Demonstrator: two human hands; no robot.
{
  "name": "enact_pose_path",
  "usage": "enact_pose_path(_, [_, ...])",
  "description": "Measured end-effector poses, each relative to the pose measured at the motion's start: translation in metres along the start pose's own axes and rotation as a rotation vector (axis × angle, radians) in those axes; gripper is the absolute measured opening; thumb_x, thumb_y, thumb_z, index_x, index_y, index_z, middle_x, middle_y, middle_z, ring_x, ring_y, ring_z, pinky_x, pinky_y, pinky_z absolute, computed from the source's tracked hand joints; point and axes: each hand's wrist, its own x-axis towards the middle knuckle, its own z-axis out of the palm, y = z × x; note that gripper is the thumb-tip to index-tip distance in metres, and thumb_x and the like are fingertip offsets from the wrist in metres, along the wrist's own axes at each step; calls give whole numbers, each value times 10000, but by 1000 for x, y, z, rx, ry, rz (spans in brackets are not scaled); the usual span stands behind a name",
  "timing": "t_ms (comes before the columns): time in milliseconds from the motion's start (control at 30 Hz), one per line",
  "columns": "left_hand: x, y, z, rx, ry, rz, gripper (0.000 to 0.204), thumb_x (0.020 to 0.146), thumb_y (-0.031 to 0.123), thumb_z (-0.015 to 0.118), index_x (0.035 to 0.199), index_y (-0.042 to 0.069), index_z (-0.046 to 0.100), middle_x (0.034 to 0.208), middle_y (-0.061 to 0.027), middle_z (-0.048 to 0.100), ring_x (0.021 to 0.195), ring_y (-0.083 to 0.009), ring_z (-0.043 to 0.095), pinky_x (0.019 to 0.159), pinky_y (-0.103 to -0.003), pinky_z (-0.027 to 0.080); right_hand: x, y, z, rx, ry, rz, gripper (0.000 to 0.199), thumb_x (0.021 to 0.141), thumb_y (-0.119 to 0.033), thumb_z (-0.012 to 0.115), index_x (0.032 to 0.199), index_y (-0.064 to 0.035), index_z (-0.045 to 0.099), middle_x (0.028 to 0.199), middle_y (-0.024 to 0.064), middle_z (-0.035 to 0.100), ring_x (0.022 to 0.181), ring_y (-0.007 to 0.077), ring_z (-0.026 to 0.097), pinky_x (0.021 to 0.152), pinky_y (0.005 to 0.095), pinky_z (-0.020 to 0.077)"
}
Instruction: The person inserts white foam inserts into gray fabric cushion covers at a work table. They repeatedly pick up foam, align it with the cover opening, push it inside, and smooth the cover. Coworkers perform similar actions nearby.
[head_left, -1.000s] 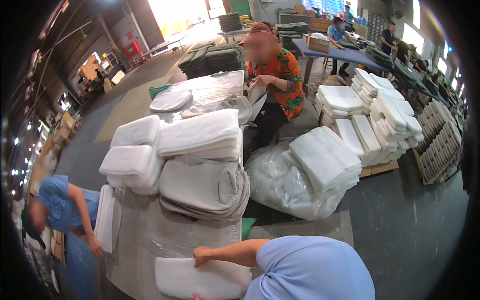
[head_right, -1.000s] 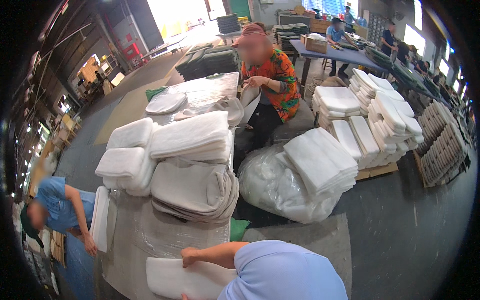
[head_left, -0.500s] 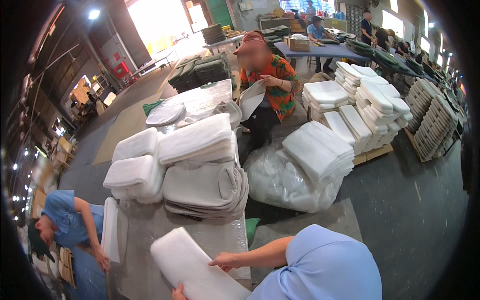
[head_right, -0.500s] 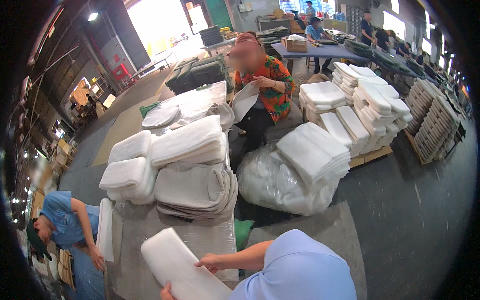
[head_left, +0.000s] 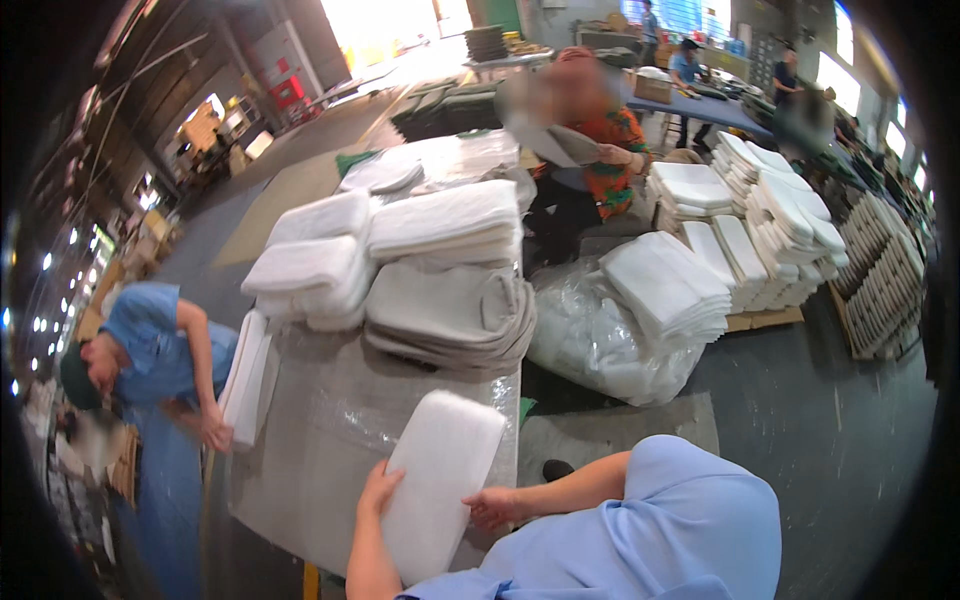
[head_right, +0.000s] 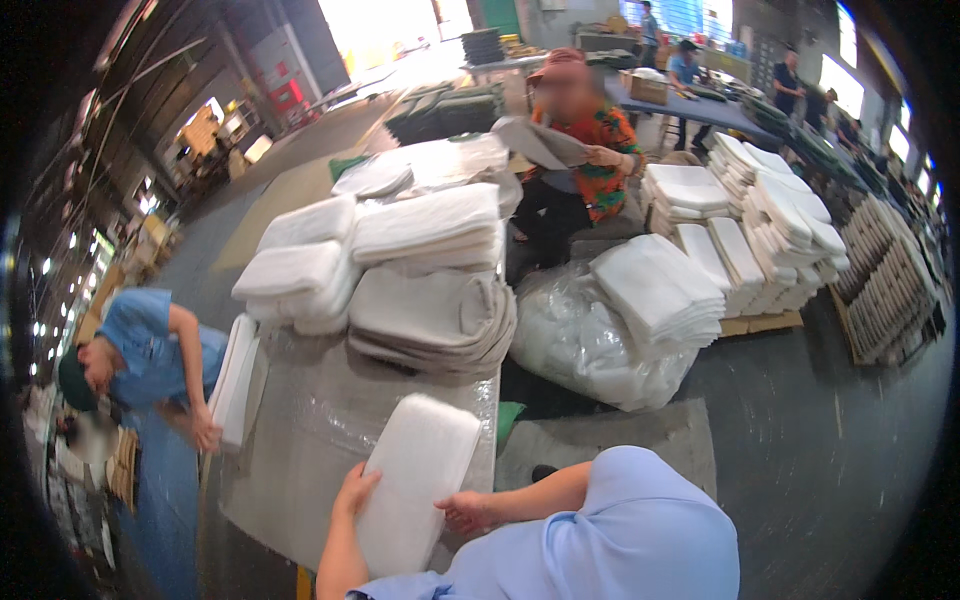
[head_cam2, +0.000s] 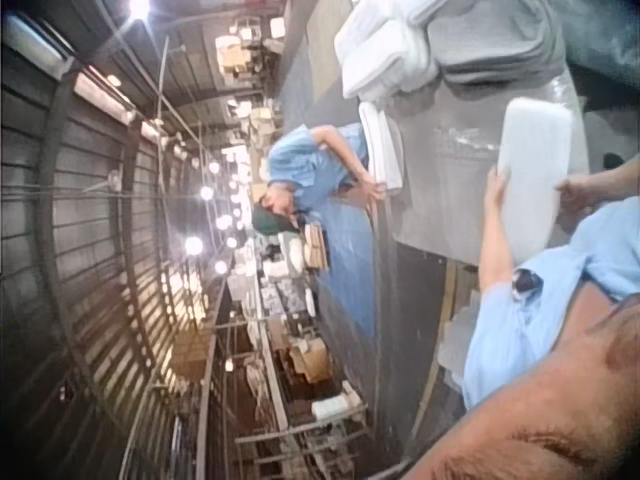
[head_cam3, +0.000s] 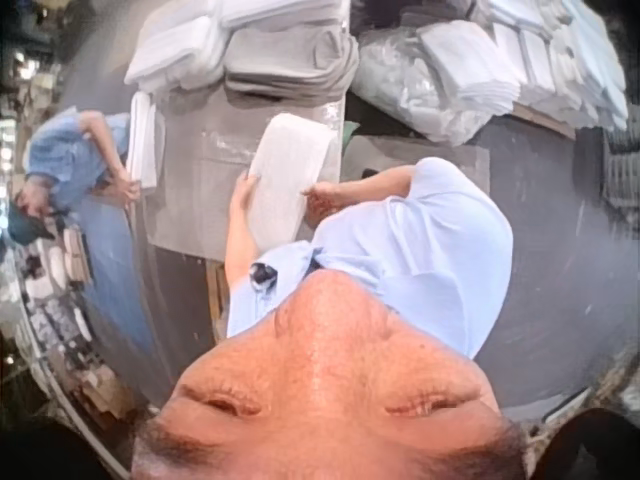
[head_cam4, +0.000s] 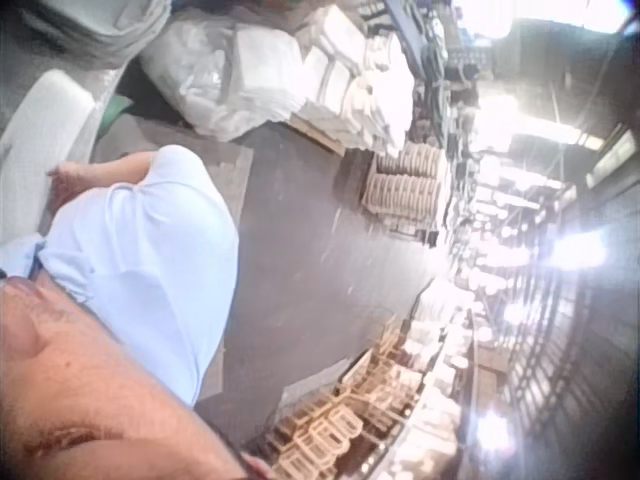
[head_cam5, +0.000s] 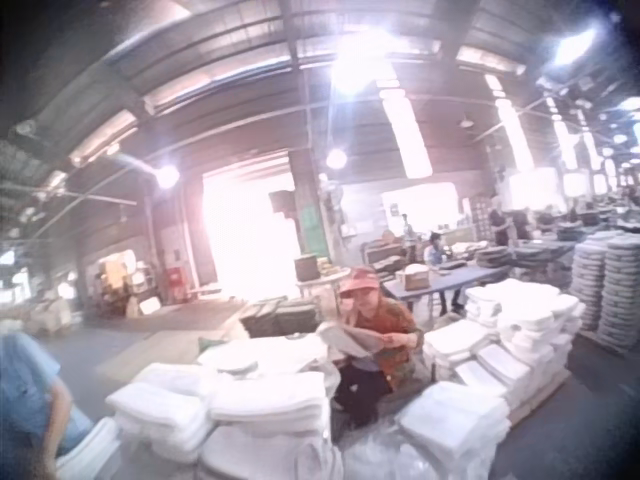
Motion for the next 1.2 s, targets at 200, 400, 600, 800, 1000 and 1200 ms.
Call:
enact_pose_path(200, [-42,-65,1,286,567,123,679,949,253,753,1545,39,509,1554,-266,527,1460,-439,479,1216,-498,398,-41,4,-16,-545,88,-289,354,1043,-341,686,1282,-82,721,1088,31,746,939,167,712,787,343,581])
enact_pose_path(400, [-123,-118,82,574,740,168,674,930,232,744,1555,102,527,1655,-223,400,1556,-516,276,1263,-642,245,-82,-4,1,-1404,469,-1075,504,996,-302,706,1464,-131,628,1563,168,541,1369,346,580,1113,543,473])
enact_pose_path(600, [-138,-134,114,714,769,92,673,962,351,694,1580,144,525,1723,-194,303,1587,-512,206,1283,-660,157,-44,-34,27,-1914,442,-1013,823,969,-444,715,1667,-182,368,1774,140,203,1654,405,87,1274,712,118])
enact_pose_path(800, [-153,-139,104,522,776,234,536,985,251,680,1499,121,608,1695,-218,351,1547,-522,301,1270,-640,220,-35,-45,18,-1989,284,-899,789,988,-435,710,1653,-149,397,1760,181,238,1646,403,137,1293,668,81])
enact_pose_path(1000, [-190,-176,93,46,1239,99,452,1051,143,594,1478,-2,580,1541,-232,553,1433,-418,515,1217,-461,395,-50,-71,4,-1219,411,-1259,574,926,14,762,1470,-98,617,1627,187,494,1545,357,422,1273,428,337])
enact_pose_path(1200, [-202,-209,80,-783,1276,-123,512,1134,262,453,1546,-39,488,1555,-214,549,1415,-330,546,1194,-408,405,-50,-120,-55,-798,653,-1093,455,1092,-197,617,1491,16,572,1526,194,602,1418,276,561,1193,359,400])
